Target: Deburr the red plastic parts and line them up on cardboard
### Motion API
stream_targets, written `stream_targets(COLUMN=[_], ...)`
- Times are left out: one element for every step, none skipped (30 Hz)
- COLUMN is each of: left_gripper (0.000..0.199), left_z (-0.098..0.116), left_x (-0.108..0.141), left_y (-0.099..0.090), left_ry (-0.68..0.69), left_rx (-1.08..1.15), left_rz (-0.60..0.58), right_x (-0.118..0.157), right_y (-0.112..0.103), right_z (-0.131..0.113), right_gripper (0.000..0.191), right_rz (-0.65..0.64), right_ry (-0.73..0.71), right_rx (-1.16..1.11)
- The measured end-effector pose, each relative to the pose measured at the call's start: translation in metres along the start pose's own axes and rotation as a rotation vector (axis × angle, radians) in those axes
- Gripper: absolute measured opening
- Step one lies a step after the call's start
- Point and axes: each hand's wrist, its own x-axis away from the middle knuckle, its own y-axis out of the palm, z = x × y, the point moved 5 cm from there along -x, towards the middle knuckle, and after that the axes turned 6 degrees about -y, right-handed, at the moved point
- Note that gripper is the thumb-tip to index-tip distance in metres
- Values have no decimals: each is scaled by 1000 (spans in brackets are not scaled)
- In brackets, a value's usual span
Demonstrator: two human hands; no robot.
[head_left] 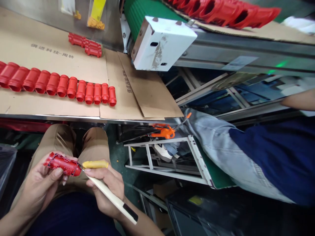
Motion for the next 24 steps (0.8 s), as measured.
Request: stream_targets(left_gripper=[50, 52, 54, 55, 55, 55, 55, 55, 55, 55, 55, 55, 54, 55, 56, 58, 58, 58, 57, 56, 55, 55, 55, 55], left_z=[0, 0, -1, -1, -1, -1, -1, 0, 0, 1, 3, 4, 6, 8, 10, 11, 12, 12, 12, 12, 12, 12, 12, 12], left_x=[1, 2, 2, 1, 0, -3, -5, -8, -10, -11, -12, -11, -10, -8, -5, -2, 1, 3, 5, 5, 4, 3, 0, -2], left_y=[1, 2, 3, 3, 3, 1, -1, -3, -5, -7, -9, -10, -11, -10, -9, -9, -8, -8, -8, -8, -9, -9, -10, -10], left_ry=[-5, -10, -11, -3, 14, 39, 71, 103, 129, 147, 165, 184, 206, 231, 258, 282, 300, 312, 320, 323, 323, 323, 321, 315], left_rx=[17, 30, 32, 25, 9, -16, -44, -72, -101, -130, -163, -202, -246, -295, -341, -379, -408, -426, -433, -433, -430, -428, -427, -427], left_rz=[22, 39, 45, 43, 32, 15, -2, -16, -24, -29, -28, -21, -16, -15, -11, 0, 17, 33, 51, 70, 82, 76, 60, 35], right_x=[0, -1, -2, -3, -5, -7, -9, -9, -10, -9, -9, -10, -10, -10, -11, -11, -10, -8, -7, -7, -7, -7, -7, -7], right_y=[-1, -1, -2, -3, -3, -4, -4, -3, -2, -1, -1, -1, -3, -4, -5, -6, -6, -5, -4, -4, -4, -4, -4, -4], right_z=[2, 5, 7, 8, 8, 7, 4, 2, 1, 1, 1, 2, 3, 5, 9, 13, 18, 22, 25, 26, 25, 23, 19, 17], right_gripper=[17, 16, 15, 16, 17, 18, 20, 21, 22, 23, 23, 21, 20, 18, 15, 13, 12, 12, 13, 12, 11, 10, 12, 14], right_rz=[-15, -38, -70, -103, -143, -190, -237, -276, -312, -342, -353, -331, -294, -252, -205, -165, -140, -126, -111, -98, -94, -95, -95, -99], right_ry=[20, 40, 49, 31, -20, -99, -191, -279, -344, -381, -385, -370, -327, -256, -157, -40, 80, 185, 258, 281, 253, 188, 109, 47], right_rx=[-5, -17, -29, -33, -14, 40, 122, 217, 304, 363, 380, 343, 271, 180, 79, -20, -107, -174, -220, -236, -217, -172, -119, -74])
